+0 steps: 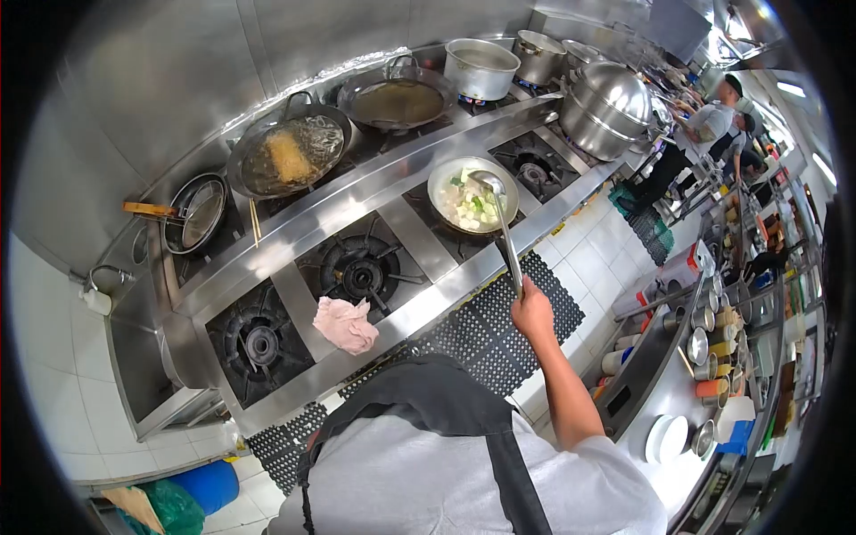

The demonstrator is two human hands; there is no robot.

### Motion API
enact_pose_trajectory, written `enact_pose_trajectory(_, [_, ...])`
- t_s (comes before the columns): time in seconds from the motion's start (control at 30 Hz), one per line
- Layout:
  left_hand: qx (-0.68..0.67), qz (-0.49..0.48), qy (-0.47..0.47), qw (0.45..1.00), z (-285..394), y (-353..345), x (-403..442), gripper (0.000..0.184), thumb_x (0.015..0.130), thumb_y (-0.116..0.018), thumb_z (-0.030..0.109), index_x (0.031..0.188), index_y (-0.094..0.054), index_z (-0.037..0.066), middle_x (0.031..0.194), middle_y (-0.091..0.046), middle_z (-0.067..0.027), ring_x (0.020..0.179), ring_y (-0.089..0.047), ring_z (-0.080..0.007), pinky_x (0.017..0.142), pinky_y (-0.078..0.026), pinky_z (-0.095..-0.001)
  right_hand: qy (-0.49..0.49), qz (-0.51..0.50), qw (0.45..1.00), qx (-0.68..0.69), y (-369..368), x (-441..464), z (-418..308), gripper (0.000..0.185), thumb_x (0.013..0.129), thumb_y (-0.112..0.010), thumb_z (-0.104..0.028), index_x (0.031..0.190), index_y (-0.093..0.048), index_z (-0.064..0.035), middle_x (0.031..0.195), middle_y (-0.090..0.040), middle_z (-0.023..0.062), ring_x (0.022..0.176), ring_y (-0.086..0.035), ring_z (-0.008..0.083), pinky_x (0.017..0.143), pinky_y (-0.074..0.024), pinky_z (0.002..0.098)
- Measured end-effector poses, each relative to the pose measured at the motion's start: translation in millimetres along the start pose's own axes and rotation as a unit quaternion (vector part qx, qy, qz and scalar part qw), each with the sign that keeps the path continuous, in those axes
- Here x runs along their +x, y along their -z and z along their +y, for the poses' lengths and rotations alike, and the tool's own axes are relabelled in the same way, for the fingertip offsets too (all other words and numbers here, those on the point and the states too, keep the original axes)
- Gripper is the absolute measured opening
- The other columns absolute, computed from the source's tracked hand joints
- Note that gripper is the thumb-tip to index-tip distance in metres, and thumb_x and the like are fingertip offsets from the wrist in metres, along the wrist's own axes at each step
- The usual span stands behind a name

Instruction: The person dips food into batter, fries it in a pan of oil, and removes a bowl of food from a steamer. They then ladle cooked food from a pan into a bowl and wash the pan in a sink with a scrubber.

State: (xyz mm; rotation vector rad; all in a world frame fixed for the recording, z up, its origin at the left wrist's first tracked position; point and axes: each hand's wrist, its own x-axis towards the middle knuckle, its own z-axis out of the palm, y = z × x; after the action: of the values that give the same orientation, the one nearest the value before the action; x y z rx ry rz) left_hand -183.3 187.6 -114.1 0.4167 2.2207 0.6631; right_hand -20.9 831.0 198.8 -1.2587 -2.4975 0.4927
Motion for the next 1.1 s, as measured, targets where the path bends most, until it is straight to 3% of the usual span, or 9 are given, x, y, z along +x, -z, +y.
enact_pose_trajectory(0.23, [0.019, -0.01, -0.018, 1.0, -4.4, 7.9, 13.3, 0.037, 0.106, -0.049, 0.034, 0.118, -0.072, 0.007, 0.117, -0.073, -0.0184, 0.11, -0.067, -0.0378, 0.096, -0.051, -0.0471, -0.063, -0.085, 0.992, 0.067, 19.1, -2.1, -28.4, 0.052, 0.086, -0.062, -0.013, 0.135, -0.062, 0.0014, 0.109, -0.069, 0.0345, 0.102, -0.069, 0.0466, 0.093, -0.0544, 0.0516])
enact_pose_trajectory(0.37, [0.029, -0.013, -0.025, 0.999, -7.4, 7.1, 15.4, 0.037, 0.106, -0.048, 0.034, 0.118, -0.072, 0.008, 0.116, -0.072, -0.0187, 0.11, -0.067, -0.0384, 0.095, -0.051, -0.0475, -0.087, -0.036, 0.993, 0.076, 20.9, -1.1, -29.1, 0.05, 0.085, -0.065, -0.018, 0.132, -0.064, -0.0022, 0.101, -0.07, 0.0327, 0.096, -0.069, 0.0486, 0.089, -0.0548, 0.0536])
enact_pose_trajectory(0.47, [0.037, -0.015, -0.037, 0.998, -8.6, 5.5, 17.4, 0.037, 0.107, -0.048, 0.034, 0.118, -0.072, 0.008, 0.116, -0.072, -0.0189, 0.109, -0.067, -0.0389, 0.095, -0.051, -0.0478, -0.108, -0.052, 0.991, 0.061, 19.2, 15.6, -26.3, 0.055, 0.082, -0.069, -0.02, 0.134, -0.064, -0.002, 0.101, -0.071, 0.0304, 0.096, -0.072, 0.0442, 0.088, -0.0545, 0.0494])
enact_pose_trajectory(0.6, [0.049, -0.016, -0.052, 0.997, -13.5, 0.4, 18.4, 0.038, 0.107, -0.047, 0.034, 0.117, -0.072, 0.008, 0.116, -0.072, -0.0192, 0.109, -0.067, -0.0395, 0.094, -0.051, -0.0482, -0.072, -0.088, 0.988, 0.107, 27.0, 19.3, -16.3, 0.038, 0.084, -0.065, -0.017, 0.12, -0.067, -0.0045, 0.094, -0.07, 0.0316, 0.091, -0.069, 0.0496, 0.083, -0.054, 0.0545])
enact_pose_trajectory(0.77, [0.062, -0.01, -0.076, 0.995, -17.1, -10.5, 9.7, 0.038, 0.107, -0.046, 0.034, 0.117, -0.072, 0.008, 0.116, -0.072, -0.0196, 0.109, -0.067, -0.0402, 0.094, -0.052, -0.0488, -0.054, -0.026, 0.995, 0.083, 29.8, -7.5, -28.8, 0.05, 0.087, -0.066, -0.021, 0.132, -0.064, 0.0011, 0.098, -0.07, 0.0321, 0.094, -0.07, 0.0475, 0.086, -0.0538, 0.0533])
enact_pose_trajectory(0.9, [0.078, -0.009, -0.092, 0.993, -18.9, -11.2, 5.3, 0.039, 0.107, -0.045, 0.034, 0.117, -0.072, 0.008, 0.115, -0.072, -0.0198, 0.108, -0.067, -0.0408, 0.093, -0.052, -0.0492, -0.058, -0.144, 0.982, 0.111, 42.5, 9.4, -41.6, 0.049, 0.088, -0.061, -0.017, 0.133, -0.063, 0.0006, 0.101, -0.07, 0.0331, 0.096, -0.069, 0.0486, 0.09, -0.0545, 0.054])
enact_pose_trajectory(1.03, [0.094, -0.006, -0.114, 0.989, -18.4, -13.5, -1.4, 0.039, 0.108, -0.044, 0.035, 0.116, -0.072, 0.008, 0.115, -0.072, -0.0201, 0.108, -0.067, -0.0414, 0.093, -0.052, -0.0496, 0.005, -0.037, 0.999, 0.034, 8.0, 19.9, -32.7, 0.042, 0.088, -0.062, -0.015, 0.128, -0.064, 0.001, 0.095, -0.071, 0.0293, 0.092, -0.069, 0.0479, 0.086, -0.056, 0.0551])
enact_pose_trajectory(1.1, [0.105, -0.004, -0.129, 0.986, -18.6, -14.8, -5.9, 0.039, 0.108, -0.044, 0.035, 0.116, -0.072, 0.008, 0.115, -0.072, -0.0203, 0.108, -0.067, -0.0417, 0.093, -0.052, -0.0498, 0.023, -0.024, 0.999, 0.004, -0.8, 31.7, -28.6, 0.049, 0.087, -0.062, -0.015, 0.134, -0.062, -0.0014, 0.103, -0.071, 0.0285, 0.096, -0.07, 0.0461, 0.088, -0.0559, 0.0533])
